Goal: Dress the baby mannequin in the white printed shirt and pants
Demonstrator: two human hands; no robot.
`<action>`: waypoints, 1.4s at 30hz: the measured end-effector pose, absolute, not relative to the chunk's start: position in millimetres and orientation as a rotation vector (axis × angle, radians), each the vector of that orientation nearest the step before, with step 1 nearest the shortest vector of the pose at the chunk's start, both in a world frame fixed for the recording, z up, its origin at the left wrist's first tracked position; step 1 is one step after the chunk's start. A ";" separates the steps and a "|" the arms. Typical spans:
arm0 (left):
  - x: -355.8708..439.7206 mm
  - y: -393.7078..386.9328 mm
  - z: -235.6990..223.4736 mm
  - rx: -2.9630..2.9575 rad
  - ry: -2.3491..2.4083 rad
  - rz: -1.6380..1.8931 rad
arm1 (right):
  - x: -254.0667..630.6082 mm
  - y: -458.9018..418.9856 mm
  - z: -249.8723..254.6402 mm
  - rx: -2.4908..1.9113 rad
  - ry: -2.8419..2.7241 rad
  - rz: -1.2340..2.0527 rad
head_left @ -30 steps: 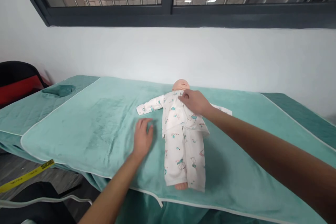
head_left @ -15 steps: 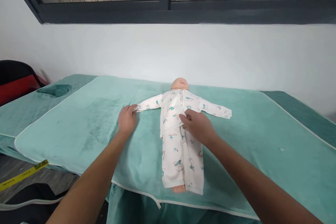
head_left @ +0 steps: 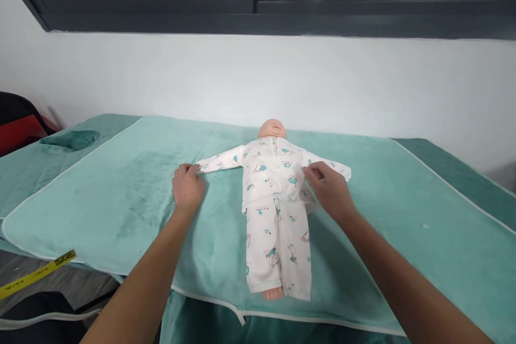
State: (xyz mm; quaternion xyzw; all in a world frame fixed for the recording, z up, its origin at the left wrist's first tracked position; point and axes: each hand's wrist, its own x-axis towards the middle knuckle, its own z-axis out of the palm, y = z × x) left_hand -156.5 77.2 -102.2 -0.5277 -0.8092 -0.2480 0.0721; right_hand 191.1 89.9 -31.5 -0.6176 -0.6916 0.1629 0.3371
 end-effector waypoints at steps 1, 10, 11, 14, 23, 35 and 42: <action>-156.3 77.1 -101.9 -1.584 -2.435 -0.755 | 204.7 98.6 -38.3 -1.684 -1.723 0.329; -152.4 79.2 -98.6 -1.565 -2.486 -0.692 | 302.5 141.3 -93.7 -2.123 -1.570 0.151; -152.4 79.4 -98.9 -1.577 -2.479 -0.675 | 304.0 146.9 -94.7 -2.093 -1.597 0.155; -153.1 80.2 -101.0 -1.597 -2.457 -0.620 | 306.7 166.9 -95.0 -2.005 -1.635 0.157; -152.9 83.1 -101.7 -1.569 -2.476 -0.602 | 322.0 205.5 -101.8 -1.837 -1.461 0.162; -154.8 85.8 -105.6 -1.543 -2.466 -0.606 | 259.0 110.7 -92.8 -1.173 -1.918 0.471; -156.3 87.2 -108.1 -1.527 -2.476 -0.647 | 226.6 53.7 -95.8 -1.014 -2.174 0.417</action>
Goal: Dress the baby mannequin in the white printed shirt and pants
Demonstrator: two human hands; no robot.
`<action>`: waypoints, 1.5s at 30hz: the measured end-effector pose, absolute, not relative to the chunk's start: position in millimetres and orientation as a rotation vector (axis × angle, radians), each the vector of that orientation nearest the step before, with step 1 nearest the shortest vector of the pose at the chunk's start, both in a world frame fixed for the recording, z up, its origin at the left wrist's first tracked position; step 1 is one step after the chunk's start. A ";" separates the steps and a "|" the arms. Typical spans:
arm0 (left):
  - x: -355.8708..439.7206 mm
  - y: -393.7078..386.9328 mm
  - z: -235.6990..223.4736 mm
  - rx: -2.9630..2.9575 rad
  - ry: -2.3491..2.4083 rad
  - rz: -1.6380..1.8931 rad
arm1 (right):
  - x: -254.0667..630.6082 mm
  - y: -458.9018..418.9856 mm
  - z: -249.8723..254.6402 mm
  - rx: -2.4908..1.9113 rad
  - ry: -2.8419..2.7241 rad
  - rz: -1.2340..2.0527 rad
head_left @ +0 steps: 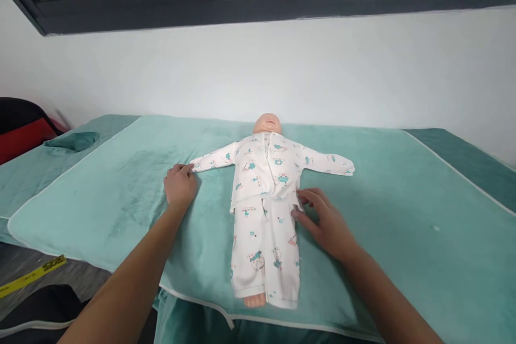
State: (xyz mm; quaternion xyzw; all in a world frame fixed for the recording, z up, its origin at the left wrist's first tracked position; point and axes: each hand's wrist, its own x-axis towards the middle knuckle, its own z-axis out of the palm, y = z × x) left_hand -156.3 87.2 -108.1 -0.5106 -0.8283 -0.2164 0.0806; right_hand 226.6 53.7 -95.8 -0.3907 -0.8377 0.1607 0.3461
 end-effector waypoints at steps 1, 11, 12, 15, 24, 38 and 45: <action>-155.9 87.1 -107.7 -1.526 -2.478 -0.646 | 226.2 54.1 -95.4 -1.018 -2.192 0.385; -153.9 88.5 -107.0 -1.506 -2.501 -0.621 | 214.7 -2.9 -73.2 -0.996 -2.067 0.260; -153.8 88.8 -107.0 -1.504 -2.501 -0.620 | 208.8 -17.1 -67.3 -0.941 -2.080 0.276; -152.6 89.0 -106.0 -1.494 -2.515 -0.610 | 187.2 -53.0 -55.2 -0.737 -2.406 0.306; -151.3 86.9 -103.6 -1.507 -2.527 -0.613 | 157.2 -66.7 -74.0 -0.964 -2.508 0.184; -152.4 87.2 -103.7 -1.512 -2.531 -0.633 | 140.6 -82.6 -81.3 -0.892 -2.247 0.202; -151.6 86.8 -102.3 -1.510 -2.549 -0.639 | 139.6 -75.9 -85.3 -0.768 -2.386 0.026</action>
